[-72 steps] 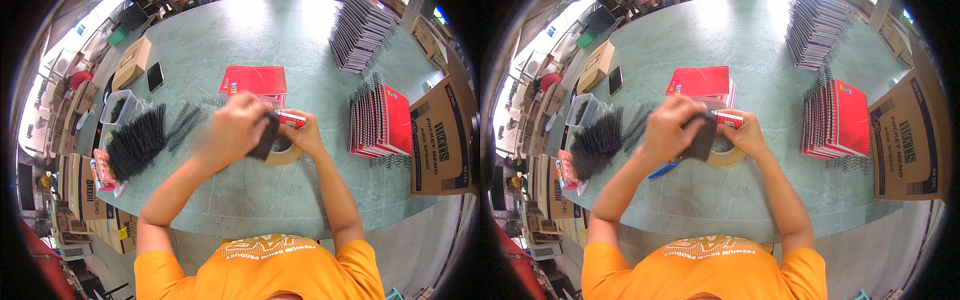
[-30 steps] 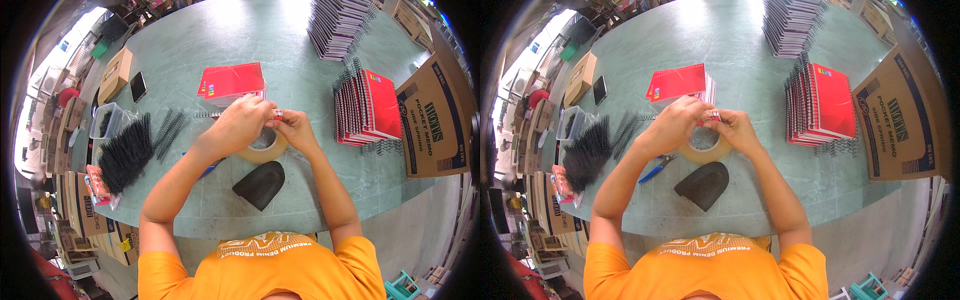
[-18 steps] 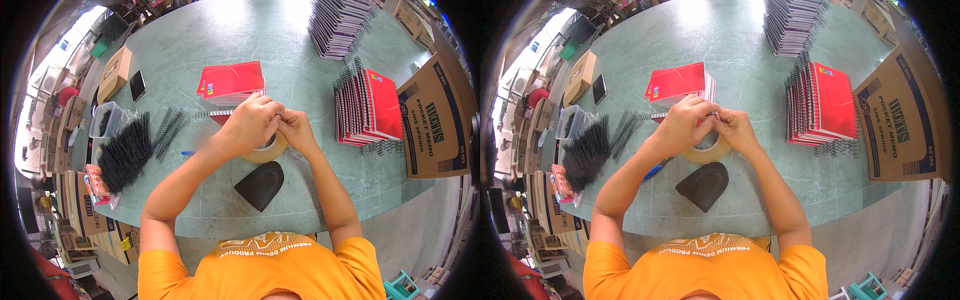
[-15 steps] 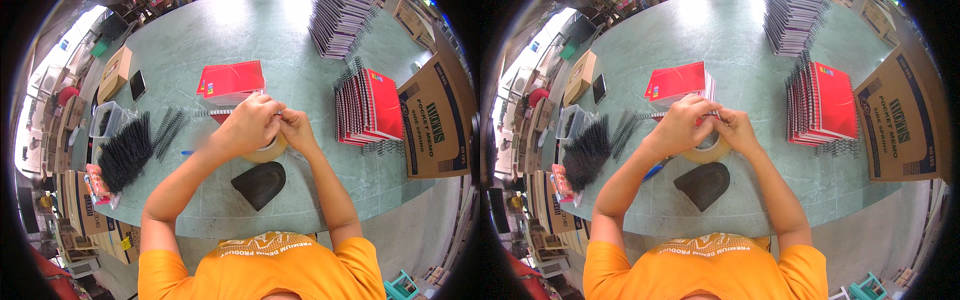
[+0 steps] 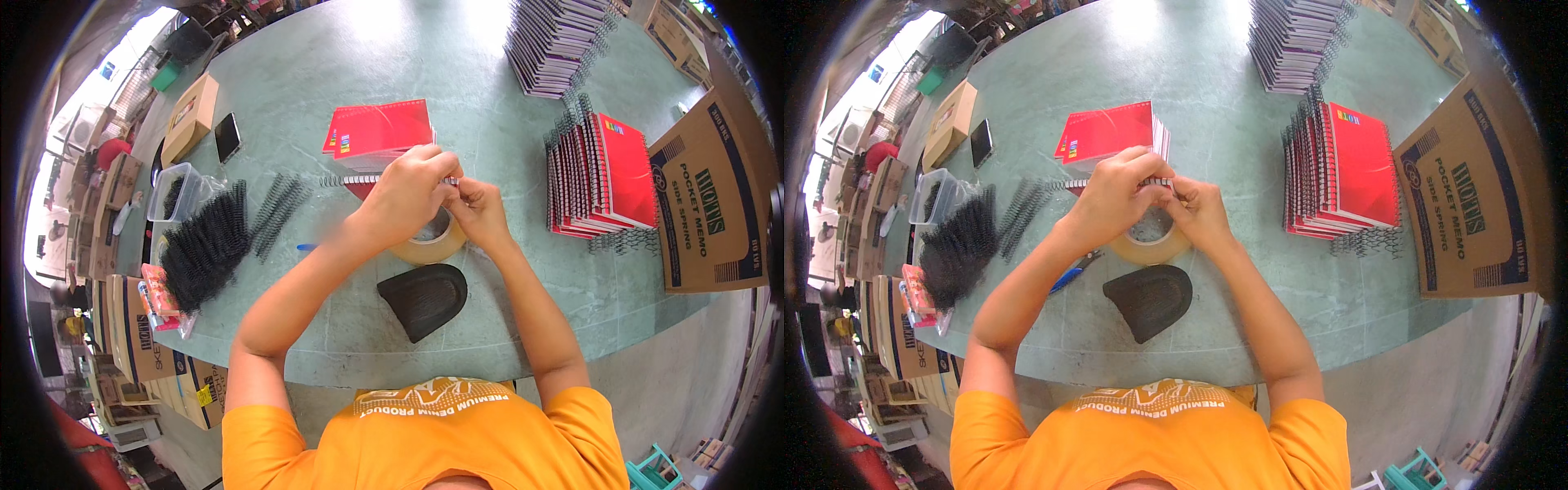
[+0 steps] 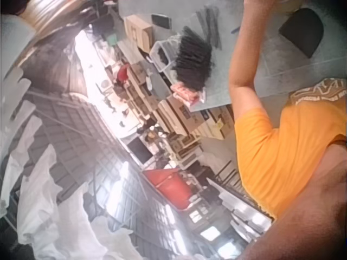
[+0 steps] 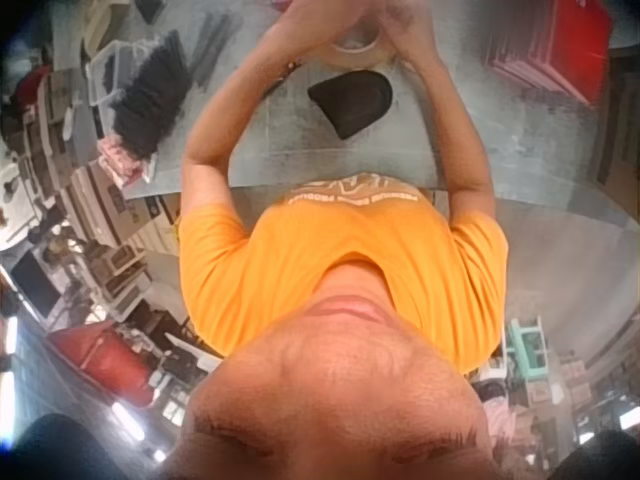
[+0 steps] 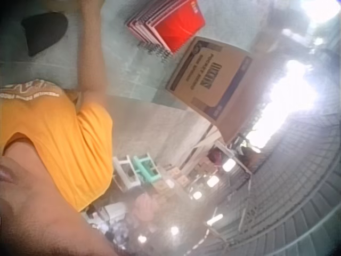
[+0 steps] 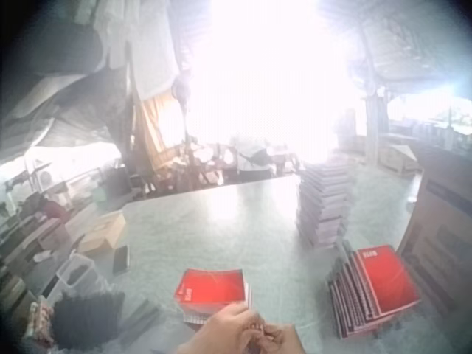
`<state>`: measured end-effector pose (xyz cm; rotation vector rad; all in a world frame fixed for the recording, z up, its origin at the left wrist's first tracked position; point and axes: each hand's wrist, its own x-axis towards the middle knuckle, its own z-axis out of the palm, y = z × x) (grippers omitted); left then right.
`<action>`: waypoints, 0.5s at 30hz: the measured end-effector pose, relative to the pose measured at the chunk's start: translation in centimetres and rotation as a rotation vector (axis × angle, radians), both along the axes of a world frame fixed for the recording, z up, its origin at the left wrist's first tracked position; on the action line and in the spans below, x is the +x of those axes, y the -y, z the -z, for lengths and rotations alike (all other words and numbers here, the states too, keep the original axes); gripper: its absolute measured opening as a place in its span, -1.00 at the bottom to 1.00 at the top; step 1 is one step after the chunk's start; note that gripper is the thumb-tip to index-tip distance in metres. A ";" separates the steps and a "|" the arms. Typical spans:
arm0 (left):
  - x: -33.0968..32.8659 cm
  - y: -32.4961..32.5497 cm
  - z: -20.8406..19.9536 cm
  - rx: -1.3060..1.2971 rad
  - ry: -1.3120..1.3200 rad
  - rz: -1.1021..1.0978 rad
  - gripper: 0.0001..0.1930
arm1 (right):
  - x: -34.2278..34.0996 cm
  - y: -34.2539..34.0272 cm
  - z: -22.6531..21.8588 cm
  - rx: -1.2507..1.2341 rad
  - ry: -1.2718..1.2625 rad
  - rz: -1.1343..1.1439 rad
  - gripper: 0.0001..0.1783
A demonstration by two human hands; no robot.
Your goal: The person threads a wire spiral through the punched holes of a stack of notebooks, uses pliers to cut the excess wire, and then stacks the finished notebook on a pile.
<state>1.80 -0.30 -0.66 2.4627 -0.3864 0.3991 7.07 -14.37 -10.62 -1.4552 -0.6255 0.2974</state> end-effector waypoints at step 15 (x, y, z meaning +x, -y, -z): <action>-6.4 -2.3 -3.0 -0.106 0.089 -0.352 -0.87 | -1.9 2.3 -6.5 -0.051 0.001 0.286 -0.47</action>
